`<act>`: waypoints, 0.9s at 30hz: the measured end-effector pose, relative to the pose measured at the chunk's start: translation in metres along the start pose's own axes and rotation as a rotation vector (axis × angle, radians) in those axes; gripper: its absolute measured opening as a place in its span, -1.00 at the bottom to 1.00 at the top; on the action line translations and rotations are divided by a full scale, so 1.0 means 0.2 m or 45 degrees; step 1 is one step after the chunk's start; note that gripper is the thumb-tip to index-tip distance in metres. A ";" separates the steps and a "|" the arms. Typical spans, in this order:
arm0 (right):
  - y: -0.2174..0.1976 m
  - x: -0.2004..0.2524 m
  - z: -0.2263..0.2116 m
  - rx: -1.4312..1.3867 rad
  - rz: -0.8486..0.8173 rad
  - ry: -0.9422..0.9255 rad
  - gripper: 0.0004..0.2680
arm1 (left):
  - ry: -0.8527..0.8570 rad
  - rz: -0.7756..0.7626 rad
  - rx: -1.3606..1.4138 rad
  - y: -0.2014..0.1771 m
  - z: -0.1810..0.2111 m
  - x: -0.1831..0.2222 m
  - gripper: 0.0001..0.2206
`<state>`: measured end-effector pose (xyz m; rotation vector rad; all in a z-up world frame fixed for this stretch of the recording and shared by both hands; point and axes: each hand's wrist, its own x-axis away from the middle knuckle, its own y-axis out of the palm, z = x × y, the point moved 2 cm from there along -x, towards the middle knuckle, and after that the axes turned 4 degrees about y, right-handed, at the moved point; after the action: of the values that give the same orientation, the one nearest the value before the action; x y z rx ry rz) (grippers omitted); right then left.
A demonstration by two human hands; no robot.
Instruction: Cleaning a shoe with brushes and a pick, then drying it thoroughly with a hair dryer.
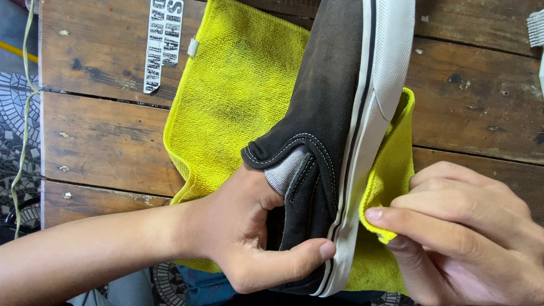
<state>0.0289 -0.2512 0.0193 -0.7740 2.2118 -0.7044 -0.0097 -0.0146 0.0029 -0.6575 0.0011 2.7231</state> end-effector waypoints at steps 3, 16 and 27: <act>-0.01 0.01 -0.01 0.024 0.019 0.100 -0.88 | 0.016 -0.012 0.076 -0.01 -0.01 0.00 -0.80; 0.01 0.01 0.01 -0.030 -0.089 0.035 -0.88 | -0.008 -0.204 0.259 -0.05 -0.02 0.01 -0.79; 0.02 0.00 0.03 -0.194 -0.204 -0.103 -0.84 | -0.013 -0.131 0.224 -0.03 -0.04 0.04 -0.83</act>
<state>0.0312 -0.2495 0.0129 -1.0479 2.1653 -0.5743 -0.0112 -0.0070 -0.0070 -0.5768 0.1967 2.5906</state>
